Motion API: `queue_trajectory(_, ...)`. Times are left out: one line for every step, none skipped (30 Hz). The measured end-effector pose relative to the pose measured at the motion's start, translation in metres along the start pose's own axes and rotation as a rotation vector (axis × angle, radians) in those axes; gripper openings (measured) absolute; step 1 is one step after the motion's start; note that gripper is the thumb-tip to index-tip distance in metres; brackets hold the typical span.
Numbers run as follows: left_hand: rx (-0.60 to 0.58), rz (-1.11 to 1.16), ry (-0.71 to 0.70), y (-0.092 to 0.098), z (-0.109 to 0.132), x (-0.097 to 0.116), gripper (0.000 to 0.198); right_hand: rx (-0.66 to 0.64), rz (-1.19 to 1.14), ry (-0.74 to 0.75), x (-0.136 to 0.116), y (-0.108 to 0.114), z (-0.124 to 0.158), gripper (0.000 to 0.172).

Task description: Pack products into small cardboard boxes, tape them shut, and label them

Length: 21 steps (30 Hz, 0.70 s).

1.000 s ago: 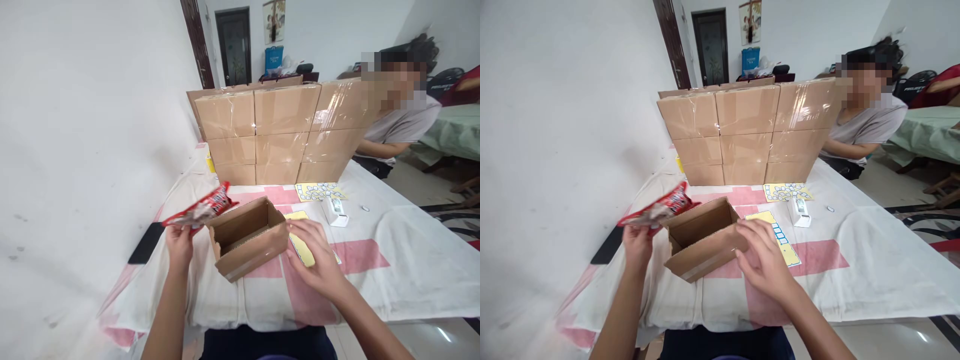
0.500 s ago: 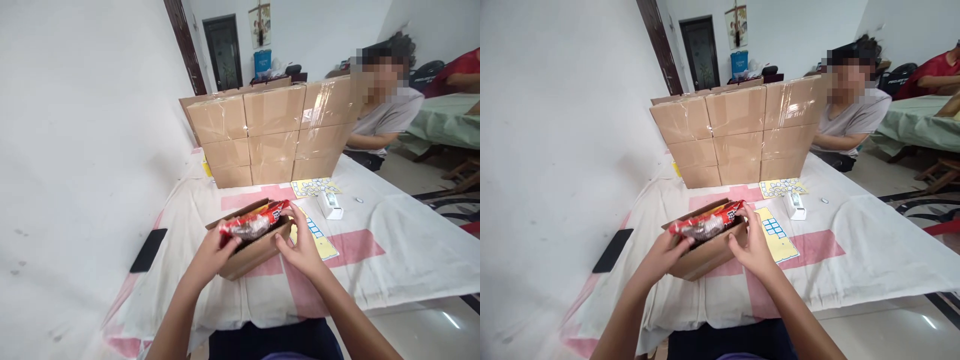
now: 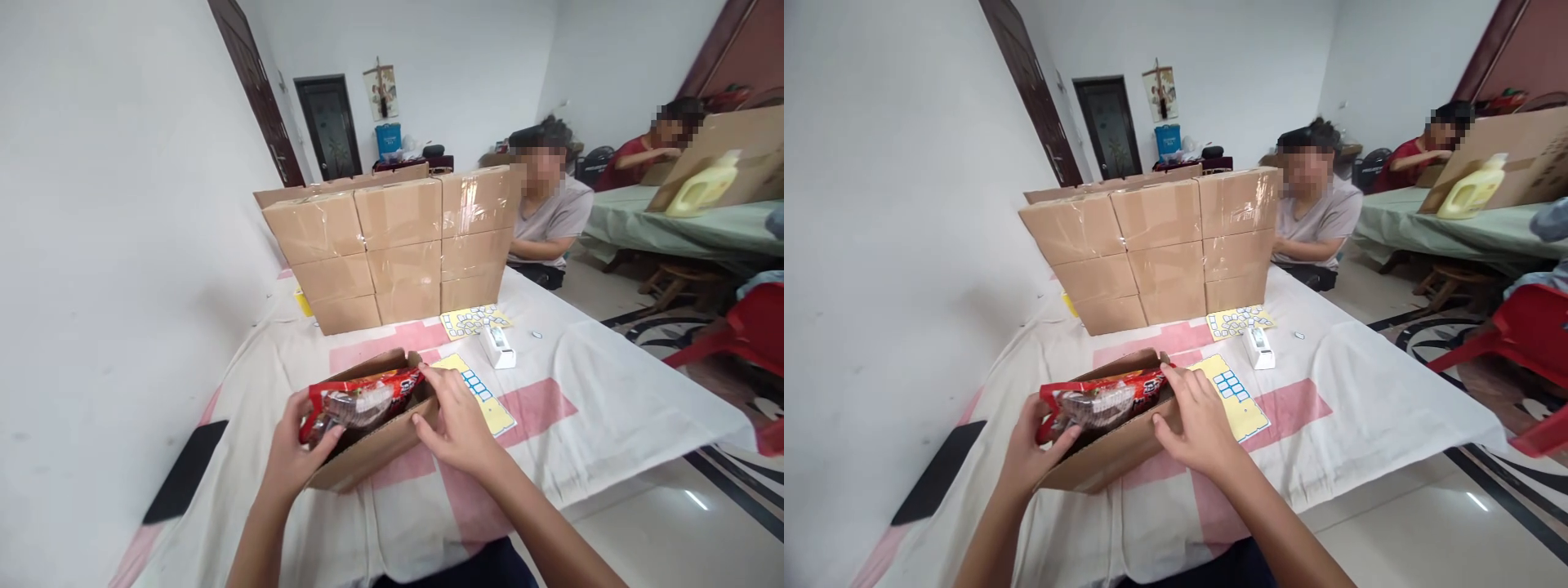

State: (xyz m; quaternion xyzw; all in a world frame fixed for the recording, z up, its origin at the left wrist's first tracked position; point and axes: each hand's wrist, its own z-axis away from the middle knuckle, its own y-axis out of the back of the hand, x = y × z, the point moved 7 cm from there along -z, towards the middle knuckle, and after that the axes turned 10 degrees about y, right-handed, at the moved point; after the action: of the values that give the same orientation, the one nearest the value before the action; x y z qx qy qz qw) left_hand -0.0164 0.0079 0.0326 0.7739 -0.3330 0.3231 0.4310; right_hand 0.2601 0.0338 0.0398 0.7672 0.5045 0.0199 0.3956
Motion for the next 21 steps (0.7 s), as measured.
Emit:
queue_trajectory(0.070, 0.061, 0.006, 0.006, 0.001, -0.007, 0.046, -0.001, 0.001, -0.008, 0.001, 0.000, -0.001, 0.069)
queue_trajectory(0.119, 0.101, 0.003, 0.010, 0.002, -0.012, 0.044, -0.004, -0.005, -0.013, 0.001, 0.000, -0.002, 0.068)
queue_trajectory(0.146, 0.126, -0.008, 0.012, 0.003, -0.015, 0.042, -0.010, -0.015, -0.013, 0.001, 0.000, -0.003, 0.067)
queue_trajectory(0.155, 0.141, -0.019, 0.013, 0.004, -0.017, 0.038, -0.020, -0.030, -0.006, 0.001, -0.001, -0.004, 0.066)
queue_trajectory(0.160, 0.158, -0.030, 0.014, 0.006, -0.018, 0.035, -0.031, -0.044, 0.004, 0.001, -0.002, -0.005, 0.065)
queue_trajectory(0.170, 0.174, -0.042, 0.014, 0.007, -0.020, 0.032, -0.040, -0.055, 0.014, 0.001, -0.003, -0.006, 0.064)
queue_trajectory(0.184, 0.184, -0.055, 0.014, 0.009, -0.022, 0.028, -0.045, -0.060, 0.021, 0.001, -0.004, -0.007, 0.062)
queue_trajectory(0.203, 0.188, -0.068, 0.015, 0.011, -0.023, 0.025, -0.044, -0.058, 0.023, 0.001, -0.005, -0.006, 0.061)
queue_trajectory(0.223, 0.185, -0.083, 0.015, 0.013, -0.024, 0.022, -0.041, -0.051, 0.022, 0.001, -0.005, -0.006, 0.059)
queue_trajectory(0.240, 0.177, -0.100, 0.016, 0.014, -0.023, 0.018, -0.039, -0.042, 0.018, 0.002, -0.005, -0.005, 0.056)
queue_trajectory(0.244, 0.160, -0.117, 0.017, 0.014, -0.021, 0.014, -0.041, -0.034, 0.016, 0.003, -0.005, -0.004, 0.053)
queue_trajectory(0.231, 0.135, -0.133, 0.017, 0.013, -0.018, 0.010, -0.044, -0.028, 0.017, 0.003, -0.006, -0.004, 0.050)
queue_trajectory(0.200, 0.104, -0.143, 0.017, 0.010, -0.013, 0.008, -0.047, -0.024, 0.022, 0.003, -0.007, -0.005, 0.046)
queue_trajectory(0.149, 0.055, -0.151, 0.015, 0.007, -0.008, 0.008, -0.051, -0.026, 0.029, 0.003, -0.008, -0.007, 0.043)
queue_trajectory(0.091, -0.008, -0.164, 0.014, 0.004, -0.002, 0.008, -0.052, -0.030, 0.038, 0.003, -0.008, -0.010, 0.041)
queue_trajectory(0.047, -0.074, -0.182, 0.013, 0.003, 0.003, 0.009, -0.054, -0.034, 0.049, 0.002, -0.009, -0.013, 0.040)
queue_trajectory(0.027, -0.129, -0.202, 0.015, 0.004, 0.006, 0.012, -0.053, -0.030, 0.060, 0.001, -0.008, -0.014, 0.040)
queue_trajectory(0.040, -0.166, -0.222, 0.020, 0.009, 0.007, 0.018, -0.048, -0.016, 0.062, 0.000, -0.006, -0.013, 0.043)
queue_trajectory(0.097, -0.186, -0.240, 0.028, 0.019, 0.006, 0.025, -0.029, 0.014, 0.057, 0.000, 0.000, -0.008, 0.047)
queue_trajectory(0.172, -0.189, -0.240, 0.038, 0.034, 0.002, 0.031, 0.009, 0.061, 0.048, 0.001, 0.009, 0.003, 0.050)
queue_trajectory(0.254, -0.189, -0.217, 0.048, 0.053, -0.005, 0.036, 0.057, 0.119, 0.038, 0.001, 0.021, 0.021, 0.054)
